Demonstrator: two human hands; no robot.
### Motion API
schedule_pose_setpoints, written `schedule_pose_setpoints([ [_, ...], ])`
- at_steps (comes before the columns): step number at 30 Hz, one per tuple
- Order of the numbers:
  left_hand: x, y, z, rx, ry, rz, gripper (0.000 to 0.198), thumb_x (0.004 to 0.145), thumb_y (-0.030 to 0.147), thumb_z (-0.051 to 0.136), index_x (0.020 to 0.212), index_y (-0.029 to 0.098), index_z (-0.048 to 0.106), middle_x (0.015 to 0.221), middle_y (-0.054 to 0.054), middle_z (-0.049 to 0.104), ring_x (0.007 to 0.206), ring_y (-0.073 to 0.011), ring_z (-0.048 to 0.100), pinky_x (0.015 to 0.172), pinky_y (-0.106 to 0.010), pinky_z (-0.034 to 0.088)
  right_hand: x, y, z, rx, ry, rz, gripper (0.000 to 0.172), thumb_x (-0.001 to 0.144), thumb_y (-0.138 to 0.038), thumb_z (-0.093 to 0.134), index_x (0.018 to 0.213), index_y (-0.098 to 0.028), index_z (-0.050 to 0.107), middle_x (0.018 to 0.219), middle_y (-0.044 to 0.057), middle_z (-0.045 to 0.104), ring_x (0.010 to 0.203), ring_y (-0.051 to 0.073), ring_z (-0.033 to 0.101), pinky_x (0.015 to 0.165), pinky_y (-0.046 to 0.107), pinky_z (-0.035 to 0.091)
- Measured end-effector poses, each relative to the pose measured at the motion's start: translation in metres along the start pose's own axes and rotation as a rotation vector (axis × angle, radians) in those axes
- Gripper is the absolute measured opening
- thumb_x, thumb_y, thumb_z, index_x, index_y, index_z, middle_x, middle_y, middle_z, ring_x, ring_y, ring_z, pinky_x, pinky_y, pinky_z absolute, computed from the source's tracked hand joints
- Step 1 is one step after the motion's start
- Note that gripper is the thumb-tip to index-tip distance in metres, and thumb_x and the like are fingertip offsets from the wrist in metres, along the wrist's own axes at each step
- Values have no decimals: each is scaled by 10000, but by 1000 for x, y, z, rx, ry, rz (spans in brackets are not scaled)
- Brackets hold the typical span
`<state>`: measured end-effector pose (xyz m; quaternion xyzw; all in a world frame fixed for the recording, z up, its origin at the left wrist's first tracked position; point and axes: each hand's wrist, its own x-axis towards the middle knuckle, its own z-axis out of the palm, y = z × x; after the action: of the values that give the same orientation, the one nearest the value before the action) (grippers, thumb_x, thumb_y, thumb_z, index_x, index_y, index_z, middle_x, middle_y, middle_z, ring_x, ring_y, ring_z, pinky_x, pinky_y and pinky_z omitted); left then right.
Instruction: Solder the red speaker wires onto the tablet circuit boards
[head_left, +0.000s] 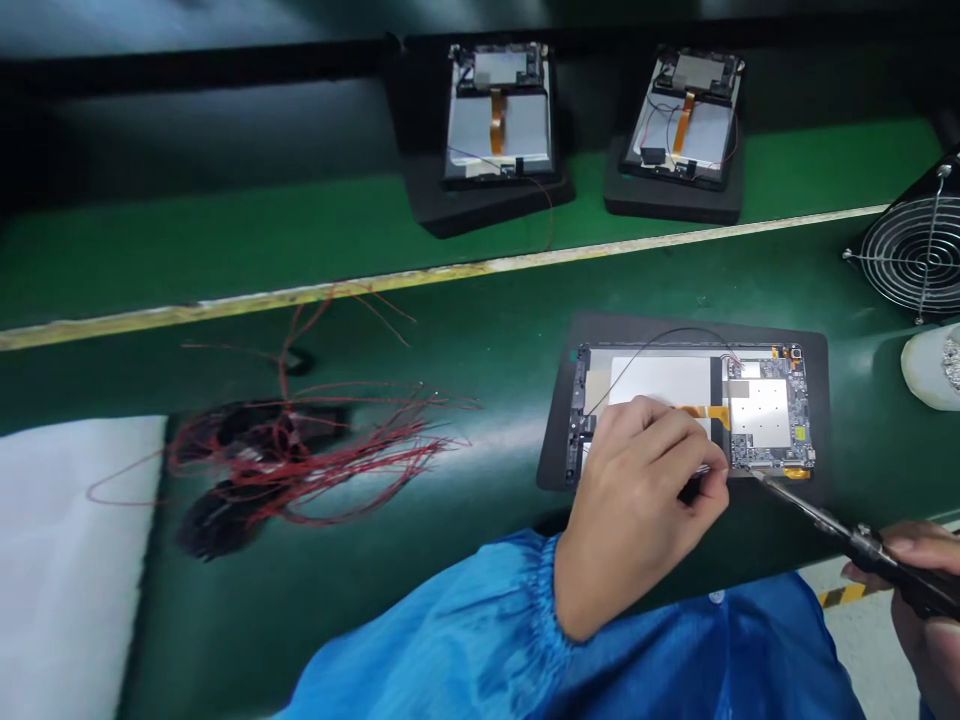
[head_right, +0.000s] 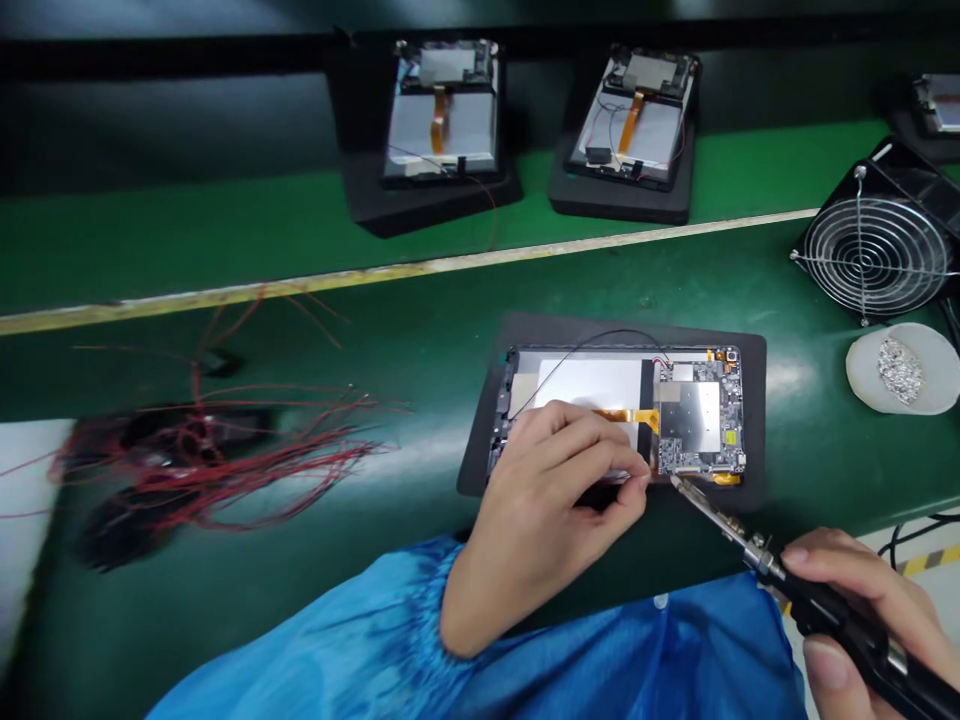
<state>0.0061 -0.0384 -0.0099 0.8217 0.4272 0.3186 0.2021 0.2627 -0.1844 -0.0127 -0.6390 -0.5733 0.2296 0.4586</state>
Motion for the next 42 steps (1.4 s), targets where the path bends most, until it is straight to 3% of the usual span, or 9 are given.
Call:
schedule_pose_setpoints([
  [6, 2, 1, -1, 0, -13, -13, 187, 949, 62, 671, 832, 207, 685, 849, 4, 762, 882, -232, 614, 819, -412, 467, 15, -20, 12, -29, 58, 12, 262, 1034, -494, 723, 1037, -248, 814, 916, 36, 786, 766, 207, 760, 681, 288, 614],
  [18, 1, 1, -4, 0, -42, -19, 156, 964, 84, 700, 869, 208, 708, 892, -10, 769, 902, -241, 614, 824, -424, 479, 5, -11, 9, 38, 62, 57, 253, 989, -483, 770, 1084, -257, 829, 918, 82, 774, 811, 288, 751, 703, 381, 599],
  [27, 6, 0, -8, -78, -96, -89, 210, 913, 43, 712, 826, 234, 724, 866, 9, 779, 900, -236, 648, 829, -420, 471, 7, -17, 15, 66, 78, 111, 262, 1018, -503, 753, 1078, -258, 825, 947, 59, 769, 823, 249, 746, 732, 351, 580],
  [35, 6, -1, -8, -98, -94, -83, 195, 917, 44, 727, 848, 226, 728, 882, 22, 774, 897, -231, 622, 842, -424, 444, 4, -13, 7, 25, 22, 65, 301, 1017, -524, 745, 1084, -242, 825, 963, 79, 783, 859, 260, 761, 716, 327, 604],
  [42, 5, -1, -9, -105, -113, -88, 203, 951, 60, 702, 849, 232, 736, 889, 19, 784, 898, -228, 619, 854, -429, 444, 14, -24, 15, 6, 86, 64, 320, 1016, -552, 759, 1000, -240, 826, 906, 62, 789, 787, 221, 750, 621, 274, 580],
])
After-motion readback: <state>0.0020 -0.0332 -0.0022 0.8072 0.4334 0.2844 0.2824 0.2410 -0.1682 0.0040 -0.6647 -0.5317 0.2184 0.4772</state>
